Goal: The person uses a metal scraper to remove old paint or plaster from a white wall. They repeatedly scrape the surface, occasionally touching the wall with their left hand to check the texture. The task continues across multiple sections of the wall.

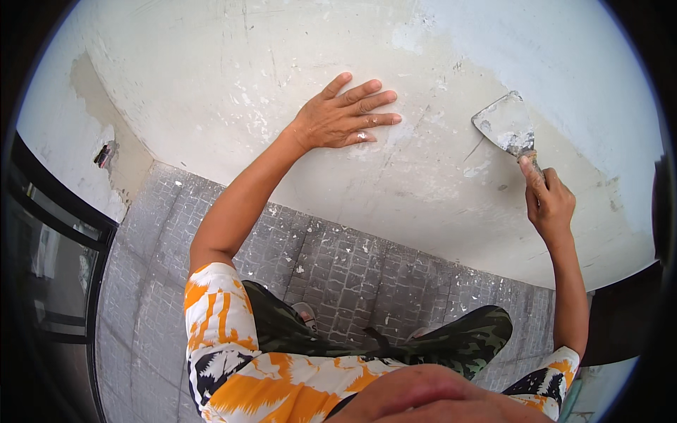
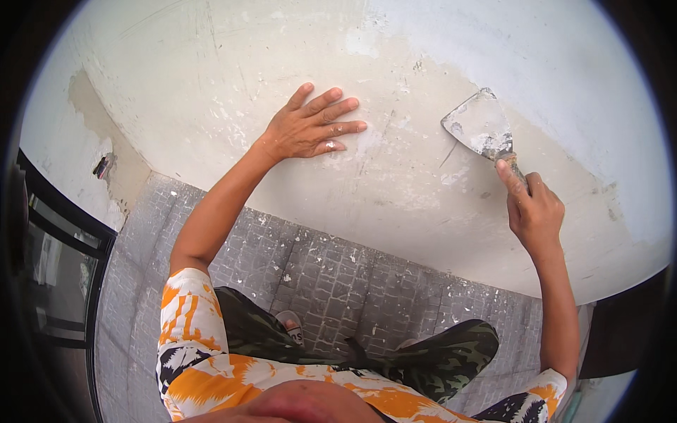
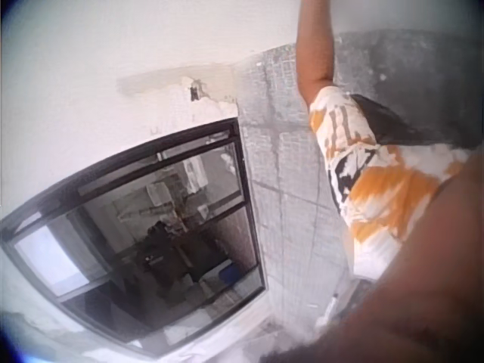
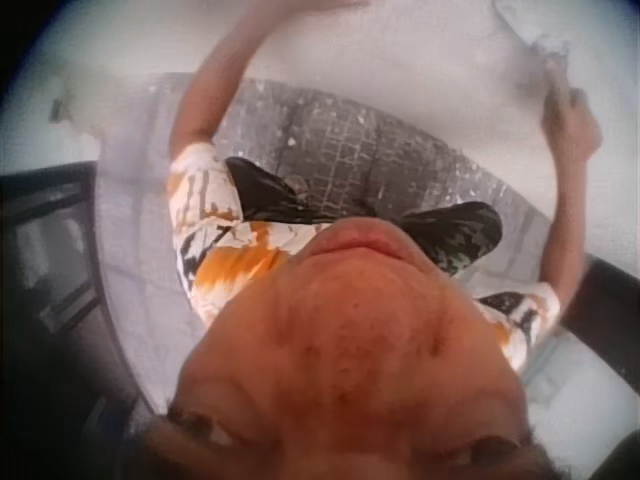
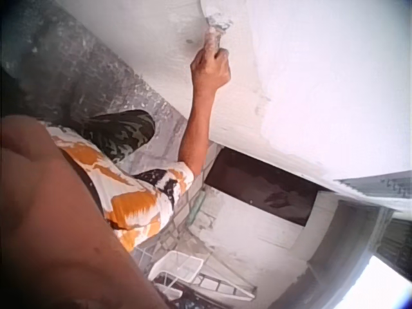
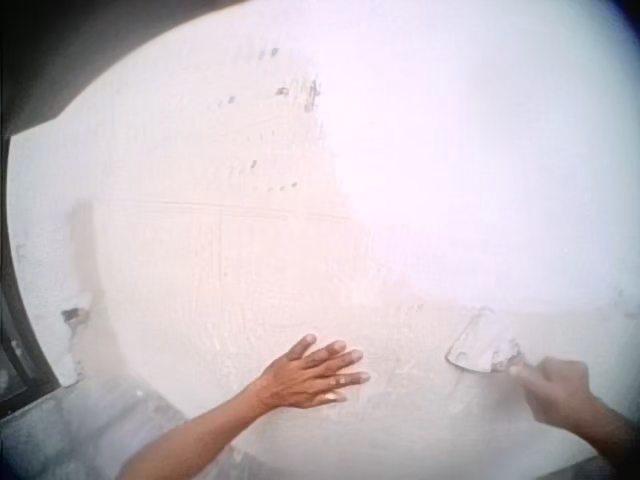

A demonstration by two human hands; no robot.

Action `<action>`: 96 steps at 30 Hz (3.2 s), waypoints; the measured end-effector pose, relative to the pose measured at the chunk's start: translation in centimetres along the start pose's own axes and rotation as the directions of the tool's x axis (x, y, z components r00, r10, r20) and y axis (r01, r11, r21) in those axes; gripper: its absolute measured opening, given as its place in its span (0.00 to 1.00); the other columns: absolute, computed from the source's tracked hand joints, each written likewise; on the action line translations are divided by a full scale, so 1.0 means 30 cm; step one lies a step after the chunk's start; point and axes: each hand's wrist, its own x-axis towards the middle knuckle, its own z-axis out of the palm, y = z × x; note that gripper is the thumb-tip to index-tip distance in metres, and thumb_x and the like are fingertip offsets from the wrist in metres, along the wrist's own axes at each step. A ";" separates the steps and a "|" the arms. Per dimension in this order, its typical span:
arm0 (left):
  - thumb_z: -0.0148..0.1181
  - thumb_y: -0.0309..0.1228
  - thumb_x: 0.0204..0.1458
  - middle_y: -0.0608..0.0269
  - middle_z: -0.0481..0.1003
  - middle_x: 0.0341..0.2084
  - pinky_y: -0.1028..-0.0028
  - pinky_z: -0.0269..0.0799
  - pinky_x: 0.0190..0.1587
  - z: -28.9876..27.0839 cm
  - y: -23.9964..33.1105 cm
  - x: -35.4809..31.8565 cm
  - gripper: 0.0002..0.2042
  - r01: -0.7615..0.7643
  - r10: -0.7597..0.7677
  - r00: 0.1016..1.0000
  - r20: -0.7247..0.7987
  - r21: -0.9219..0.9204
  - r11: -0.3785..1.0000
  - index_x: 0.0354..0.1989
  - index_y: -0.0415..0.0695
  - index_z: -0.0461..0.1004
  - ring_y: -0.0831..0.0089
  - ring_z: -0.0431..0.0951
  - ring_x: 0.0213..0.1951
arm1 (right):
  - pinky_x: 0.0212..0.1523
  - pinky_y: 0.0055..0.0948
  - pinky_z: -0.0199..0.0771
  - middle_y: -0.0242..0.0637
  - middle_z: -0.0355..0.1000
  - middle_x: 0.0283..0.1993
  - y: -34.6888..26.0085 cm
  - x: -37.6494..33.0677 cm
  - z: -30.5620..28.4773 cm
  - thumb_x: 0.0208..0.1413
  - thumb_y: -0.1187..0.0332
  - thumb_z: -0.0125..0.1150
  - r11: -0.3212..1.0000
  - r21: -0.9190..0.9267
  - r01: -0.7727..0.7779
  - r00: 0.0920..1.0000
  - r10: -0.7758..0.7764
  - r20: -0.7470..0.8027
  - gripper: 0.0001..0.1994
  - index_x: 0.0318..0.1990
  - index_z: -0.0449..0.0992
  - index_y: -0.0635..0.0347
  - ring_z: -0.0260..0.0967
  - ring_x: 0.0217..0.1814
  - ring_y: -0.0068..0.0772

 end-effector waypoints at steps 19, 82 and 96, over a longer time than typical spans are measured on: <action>0.41 0.58 0.69 0.51 0.45 0.79 0.43 0.23 0.75 0.121 -0.368 -0.318 0.31 0.854 -0.933 0.340 -0.119 -0.376 0.359 0.75 0.57 0.62 0.50 0.35 0.79 | 0.16 0.32 0.63 0.30 0.65 0.24 -0.339 0.504 0.041 0.53 0.79 0.63 0.999 0.042 0.022 1.000 -0.022 -0.013 0.36 0.67 0.71 0.25 0.63 0.17 0.28; 0.50 0.62 0.64 0.40 0.47 0.76 0.35 0.33 0.72 0.141 -0.189 -0.223 0.37 0.752 -0.834 0.536 -0.131 -0.374 0.542 0.75 0.52 0.60 0.35 0.41 0.76 | 0.16 0.18 0.64 0.29 0.74 0.24 -0.423 0.731 -0.254 0.60 0.63 0.57 0.562 0.282 -0.778 0.463 0.209 0.861 0.14 0.49 0.79 0.57 0.64 0.15 0.14; 0.51 0.49 0.66 0.36 0.48 0.76 0.34 0.37 0.71 0.091 -0.195 -0.246 0.32 0.860 -0.884 0.463 -0.063 -0.210 0.466 0.74 0.41 0.61 0.35 0.47 0.75 | 0.12 0.15 0.57 0.30 0.76 0.25 -0.234 0.676 -0.360 0.66 0.62 0.55 0.396 0.442 -0.805 0.579 0.362 0.730 0.16 0.55 0.80 0.59 0.63 0.14 0.13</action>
